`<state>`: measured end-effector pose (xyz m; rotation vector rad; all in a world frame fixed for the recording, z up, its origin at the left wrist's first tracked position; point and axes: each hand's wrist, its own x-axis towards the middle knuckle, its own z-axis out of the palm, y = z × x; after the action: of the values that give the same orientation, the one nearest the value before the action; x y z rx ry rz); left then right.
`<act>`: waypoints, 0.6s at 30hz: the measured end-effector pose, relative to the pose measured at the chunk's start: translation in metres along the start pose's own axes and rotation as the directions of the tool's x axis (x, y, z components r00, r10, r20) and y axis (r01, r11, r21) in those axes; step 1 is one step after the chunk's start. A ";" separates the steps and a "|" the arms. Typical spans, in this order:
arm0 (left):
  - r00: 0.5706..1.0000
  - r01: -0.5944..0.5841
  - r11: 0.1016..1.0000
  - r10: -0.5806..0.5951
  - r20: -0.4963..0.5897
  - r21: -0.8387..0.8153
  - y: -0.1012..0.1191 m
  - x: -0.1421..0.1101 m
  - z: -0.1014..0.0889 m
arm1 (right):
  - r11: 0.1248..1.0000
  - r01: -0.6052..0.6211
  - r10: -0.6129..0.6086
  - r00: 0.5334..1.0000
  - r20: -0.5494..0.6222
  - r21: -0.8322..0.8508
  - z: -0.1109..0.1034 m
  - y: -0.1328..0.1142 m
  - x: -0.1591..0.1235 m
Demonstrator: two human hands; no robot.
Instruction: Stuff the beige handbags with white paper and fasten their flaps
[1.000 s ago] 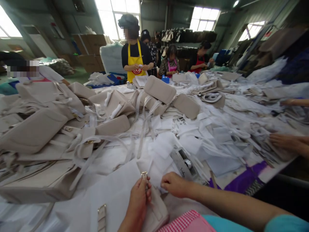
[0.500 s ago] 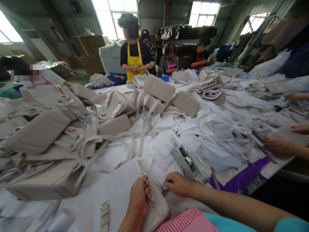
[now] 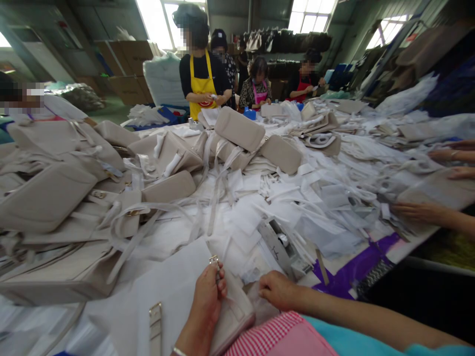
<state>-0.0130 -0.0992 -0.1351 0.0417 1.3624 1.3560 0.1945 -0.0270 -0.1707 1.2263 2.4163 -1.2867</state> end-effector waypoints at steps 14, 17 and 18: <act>0.996 0.030 0.997 -0.035 -0.084 -0.066 -0.004 -0.010 -0.004 | 0.986 0.163 -0.159 0.983 -0.092 0.041 -0.018 -0.029 0.023; 0.996 0.037 0.996 -0.043 -0.075 -0.077 -0.005 -0.012 -0.005 | 0.983 0.177 -0.173 0.982 -0.070 0.047 -0.023 -0.046 0.023; 0.996 0.037 0.996 -0.043 -0.077 -0.081 -0.006 -0.012 -0.005 | 0.981 0.186 -0.183 0.981 -0.065 0.048 -0.022 -0.051 0.022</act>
<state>-0.0087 -0.1128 -0.1329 -0.0925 1.3660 1.3893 0.1488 -0.0125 -0.1351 1.0899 2.6079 -1.3913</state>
